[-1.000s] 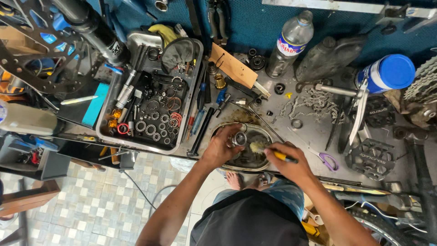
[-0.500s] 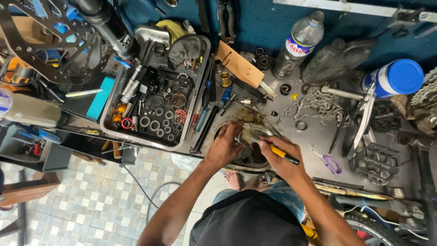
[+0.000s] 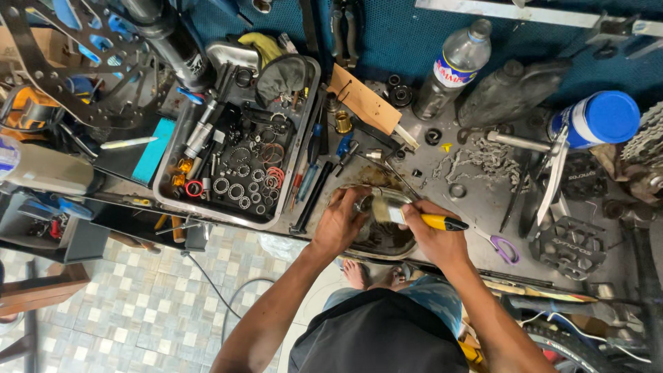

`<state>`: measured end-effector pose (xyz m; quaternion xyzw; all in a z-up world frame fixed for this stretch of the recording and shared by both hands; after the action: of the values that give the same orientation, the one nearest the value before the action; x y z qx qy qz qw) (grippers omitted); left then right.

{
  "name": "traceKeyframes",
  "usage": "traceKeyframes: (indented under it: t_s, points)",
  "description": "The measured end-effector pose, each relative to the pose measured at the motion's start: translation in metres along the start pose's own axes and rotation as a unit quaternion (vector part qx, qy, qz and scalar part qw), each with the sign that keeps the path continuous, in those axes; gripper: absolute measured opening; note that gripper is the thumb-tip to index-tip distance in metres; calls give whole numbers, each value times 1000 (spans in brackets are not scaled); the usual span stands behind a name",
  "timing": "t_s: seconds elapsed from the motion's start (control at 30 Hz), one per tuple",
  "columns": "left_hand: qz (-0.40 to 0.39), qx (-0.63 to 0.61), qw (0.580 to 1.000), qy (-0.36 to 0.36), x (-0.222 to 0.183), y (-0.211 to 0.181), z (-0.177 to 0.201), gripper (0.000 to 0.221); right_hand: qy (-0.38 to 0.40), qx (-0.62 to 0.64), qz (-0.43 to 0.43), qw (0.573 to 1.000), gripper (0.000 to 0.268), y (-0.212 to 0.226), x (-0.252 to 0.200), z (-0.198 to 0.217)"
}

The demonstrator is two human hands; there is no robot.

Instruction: The person cleans various bicycle components in a basin using a brush and liquid, then picks up a crankset to inspect it.

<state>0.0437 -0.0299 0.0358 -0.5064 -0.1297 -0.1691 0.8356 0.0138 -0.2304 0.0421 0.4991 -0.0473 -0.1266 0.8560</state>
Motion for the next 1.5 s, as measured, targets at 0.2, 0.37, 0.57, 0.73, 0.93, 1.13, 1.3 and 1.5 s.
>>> traceKeyframes:
  t_s: [0.2,0.37,0.57,0.73,0.93,1.13,1.3,1.5]
  points:
    - [71,-55,996,-8,1,15,1,50,47,-39,-25,998,32,-20,0,-15]
    - [214,-297,930,29,-11,48,-8,46,104,27,-57,993,39,-34,-5,-20]
    - [235,-244,940,36,-24,73,-14,47,58,-114,239,963,35,-3,-33,-8]
    - [171,-142,974,45,-18,55,-2,49,34,24,24,999,23,-39,-12,-17]
    - [181,-77,978,67,-17,43,3,50,55,84,71,992,26,-11,-11,-25]
    - [192,-134,968,86,-24,53,0,52,61,13,222,973,27,40,-18,-7]
    - [212,-250,939,104,-23,48,-3,54,44,-41,286,956,28,66,-14,5]
    - [217,-252,933,139,-31,49,-7,56,80,-32,304,949,31,84,-22,11]
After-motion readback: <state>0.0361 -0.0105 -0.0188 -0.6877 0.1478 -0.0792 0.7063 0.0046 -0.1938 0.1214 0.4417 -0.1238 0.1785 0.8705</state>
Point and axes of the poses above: each hand's wrist, its own x-axis towards the middle knuckle, its own z-axis out of the back of the hand, y = z × x, the point moved 7 cm from there along x, towards the middle knuckle, and after that the axes turned 12 degrees about -y, right-handed, at the moved point
